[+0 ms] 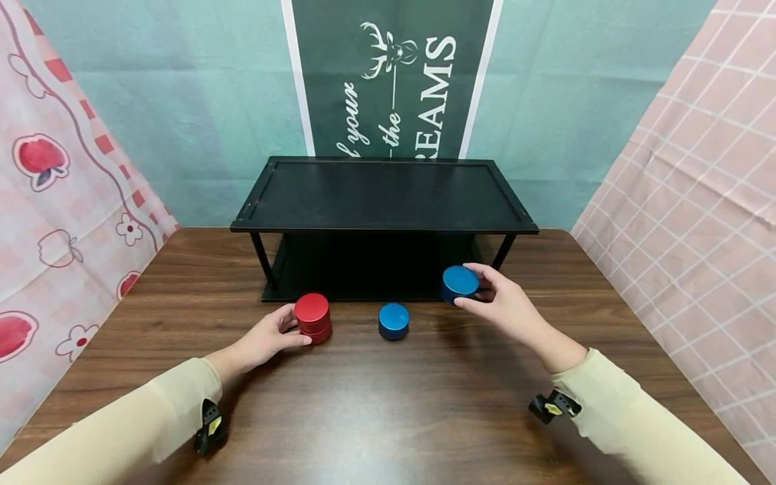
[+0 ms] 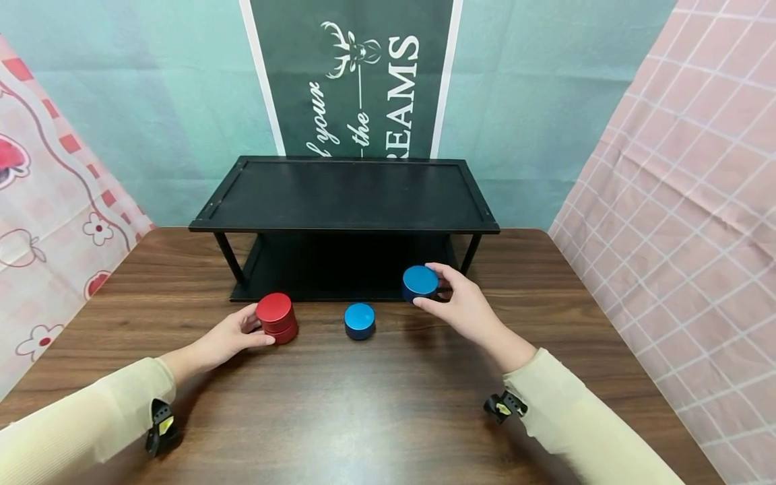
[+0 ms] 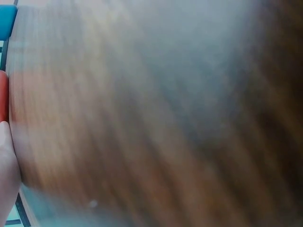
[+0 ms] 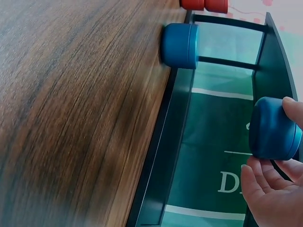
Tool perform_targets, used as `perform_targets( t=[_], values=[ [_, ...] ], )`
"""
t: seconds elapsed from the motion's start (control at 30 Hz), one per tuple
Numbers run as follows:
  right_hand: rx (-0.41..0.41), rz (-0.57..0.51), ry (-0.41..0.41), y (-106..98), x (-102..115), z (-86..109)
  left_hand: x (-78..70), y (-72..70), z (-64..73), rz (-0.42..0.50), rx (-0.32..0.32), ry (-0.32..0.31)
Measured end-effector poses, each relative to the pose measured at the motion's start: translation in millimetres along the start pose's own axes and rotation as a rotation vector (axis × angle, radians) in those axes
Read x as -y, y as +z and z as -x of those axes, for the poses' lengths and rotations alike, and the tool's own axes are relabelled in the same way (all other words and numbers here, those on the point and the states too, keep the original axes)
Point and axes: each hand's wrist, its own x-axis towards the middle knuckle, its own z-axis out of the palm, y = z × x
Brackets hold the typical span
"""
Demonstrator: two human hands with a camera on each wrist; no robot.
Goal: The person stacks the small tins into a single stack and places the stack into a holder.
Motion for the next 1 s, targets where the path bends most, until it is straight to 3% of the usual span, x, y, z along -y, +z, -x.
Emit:
perform_targets(
  t=[1.0],
  values=[
    [0.042,-0.029,-0.038,25,12,-12.7,-1.0,0.2,2.0,0.016,-0.006,0.033]
  ],
)
